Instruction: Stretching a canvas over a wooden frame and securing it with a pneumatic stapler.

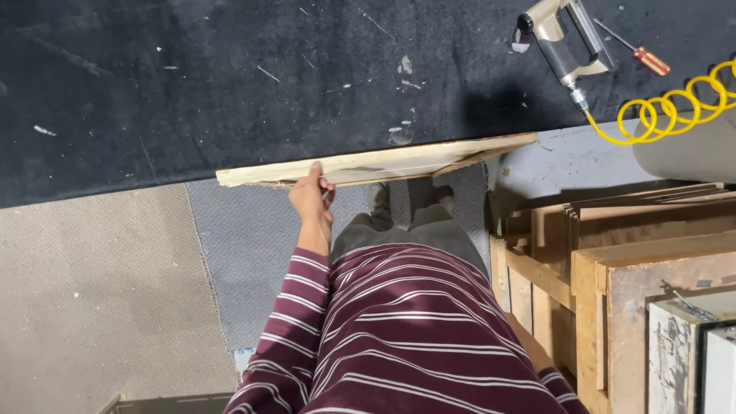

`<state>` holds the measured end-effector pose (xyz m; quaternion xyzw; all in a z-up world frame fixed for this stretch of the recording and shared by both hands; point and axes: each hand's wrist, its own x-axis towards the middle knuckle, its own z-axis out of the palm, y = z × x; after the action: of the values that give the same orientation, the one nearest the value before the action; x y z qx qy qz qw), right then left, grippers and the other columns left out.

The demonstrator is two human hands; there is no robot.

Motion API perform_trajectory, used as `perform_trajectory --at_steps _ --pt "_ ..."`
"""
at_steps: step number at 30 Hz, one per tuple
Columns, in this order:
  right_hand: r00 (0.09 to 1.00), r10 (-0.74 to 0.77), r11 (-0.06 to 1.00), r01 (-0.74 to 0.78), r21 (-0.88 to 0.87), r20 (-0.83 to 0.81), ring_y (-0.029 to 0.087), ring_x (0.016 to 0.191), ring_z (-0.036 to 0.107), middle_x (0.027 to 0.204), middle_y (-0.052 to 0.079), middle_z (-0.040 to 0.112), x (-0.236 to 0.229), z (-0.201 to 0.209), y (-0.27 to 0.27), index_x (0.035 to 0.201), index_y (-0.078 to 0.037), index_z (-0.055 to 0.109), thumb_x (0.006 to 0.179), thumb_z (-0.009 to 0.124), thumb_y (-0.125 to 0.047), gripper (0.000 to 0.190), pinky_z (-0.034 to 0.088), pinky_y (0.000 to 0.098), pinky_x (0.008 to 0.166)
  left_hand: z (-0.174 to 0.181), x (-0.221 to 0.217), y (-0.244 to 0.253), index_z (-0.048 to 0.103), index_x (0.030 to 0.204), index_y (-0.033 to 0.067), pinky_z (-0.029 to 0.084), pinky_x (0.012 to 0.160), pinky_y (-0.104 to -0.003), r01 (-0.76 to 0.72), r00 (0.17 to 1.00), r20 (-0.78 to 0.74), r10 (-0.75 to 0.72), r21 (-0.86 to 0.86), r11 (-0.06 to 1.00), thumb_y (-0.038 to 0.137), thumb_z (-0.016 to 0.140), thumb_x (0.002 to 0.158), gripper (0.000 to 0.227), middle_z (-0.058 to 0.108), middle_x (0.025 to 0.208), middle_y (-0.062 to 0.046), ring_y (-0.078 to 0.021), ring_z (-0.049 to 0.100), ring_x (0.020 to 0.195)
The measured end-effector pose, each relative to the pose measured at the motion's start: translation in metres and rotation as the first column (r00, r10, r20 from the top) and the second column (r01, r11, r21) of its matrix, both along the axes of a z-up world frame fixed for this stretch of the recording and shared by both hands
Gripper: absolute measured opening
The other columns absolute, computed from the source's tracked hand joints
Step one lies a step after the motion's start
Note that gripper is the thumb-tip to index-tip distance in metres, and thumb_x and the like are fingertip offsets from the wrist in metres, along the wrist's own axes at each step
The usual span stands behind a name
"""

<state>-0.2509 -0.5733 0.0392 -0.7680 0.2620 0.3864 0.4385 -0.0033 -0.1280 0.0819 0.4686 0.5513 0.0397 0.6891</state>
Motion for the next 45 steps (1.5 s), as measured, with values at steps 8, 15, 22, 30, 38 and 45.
perform_trajectory --at_steps 8,15,22,30,38,45 --pt "0.988 -0.046 0.984 0.02 0.175 0.144 0.044 0.138 0.048 0.147 0.029 0.055 -0.035 -0.043 -0.031 0.149 0.0 0.053 0.098 0.07 -0.027 0.06 0.034 0.058 0.119 -0.012 0.007 -0.031 0.057 0.077 0.0097 0.06 0.072 -0.031 0.069 0.995 0.08 -0.057 -0.159 0.985 0.02 0.077 0.091 0.026 0.048 0.052 -0.002 -0.0161 0.06 0.056" --pt "0.977 -0.007 0.98 0.049 0.193 -0.212 0.055 0.134 0.051 0.142 0.035 0.06 0.033 0.139 0.04 0.147 -0.004 0.06 0.091 0.072 -0.017 0.059 0.037 0.0647 0.116 -0.056 0.005 -0.015 0.056 0.069 0.0101 0.058 0.073 -0.028 0.041 0.975 0.219 0.03 -0.315 0.948 0.015 0.077 0.09 0.03 0.044 0.052 -0.003 -0.0168 0.056 0.06" --pt "0.917 -0.372 0.925 0.38 0.03 -0.144 0.046 0.092 0.069 0.104 0.034 0.068 0.021 -0.01 -0.021 0.134 0.011 0.06 0.104 0.051 -0.011 0.038 0.055 0.0573 0.083 0.01 0.003 -0.029 0.059 0.071 0.0092 0.057 0.07 -0.029 0.173 0.969 0.214 -0.123 -0.236 0.956 0.022 0.073 0.096 0.031 0.048 0.053 -0.004 -0.0161 0.057 0.064" --pt "0.956 0.15 0.96 -0.08 -0.27 0.252 0.036 0.105 0.071 0.107 0.013 0.076 0.17 0.071 0.06 0.117 -0.018 0.077 0.096 0.069 -0.039 0.031 0.054 0.0479 0.092 -0.006 0.013 -0.074 0.075 0.077 0.0074 0.051 0.063 -0.031 0.531 0.845 0.165 -0.509 -0.139 0.836 0.035 0.076 0.095 0.033 0.055 0.049 -0.002 -0.0163 0.052 0.054" --pt "0.812 -0.576 0.638 0.52 0.567 -0.096 0.031 0.148 0.042 0.157 0.023 0.044 0.282 0.038 0.172 0.158 -0.006 0.033 0.107 0.063 -0.043 0.07 0.027 0.047 0.125 0.003 0.026 -0.098 0.065 0.06 0.0041 0.047 0.069 -0.026 0.514 0.848 0.244 -0.47 -0.167 0.841 0.025 0.072 0.095 0.042 0.05 0.052 -0.007 -0.0176 0.051 0.065" --pt "0.589 -0.803 0.451 0.701 0.552 -0.091 0.028 0.142 0.047 0.137 0.018 0.048 0.3 -0.017 0.179 0.14 0.0 0.044 0.102 0.073 -0.025 0.055 0.032 0.0401 0.122 0.112 0.018 -0.085 0.068 0.057 0.0044 0.047 0.076 -0.027 0.58 0.795 0.307 -0.523 -0.131 0.804 0.021 0.071 0.098 0.044 0.05 0.052 -0.006 -0.0163 0.047 0.07"
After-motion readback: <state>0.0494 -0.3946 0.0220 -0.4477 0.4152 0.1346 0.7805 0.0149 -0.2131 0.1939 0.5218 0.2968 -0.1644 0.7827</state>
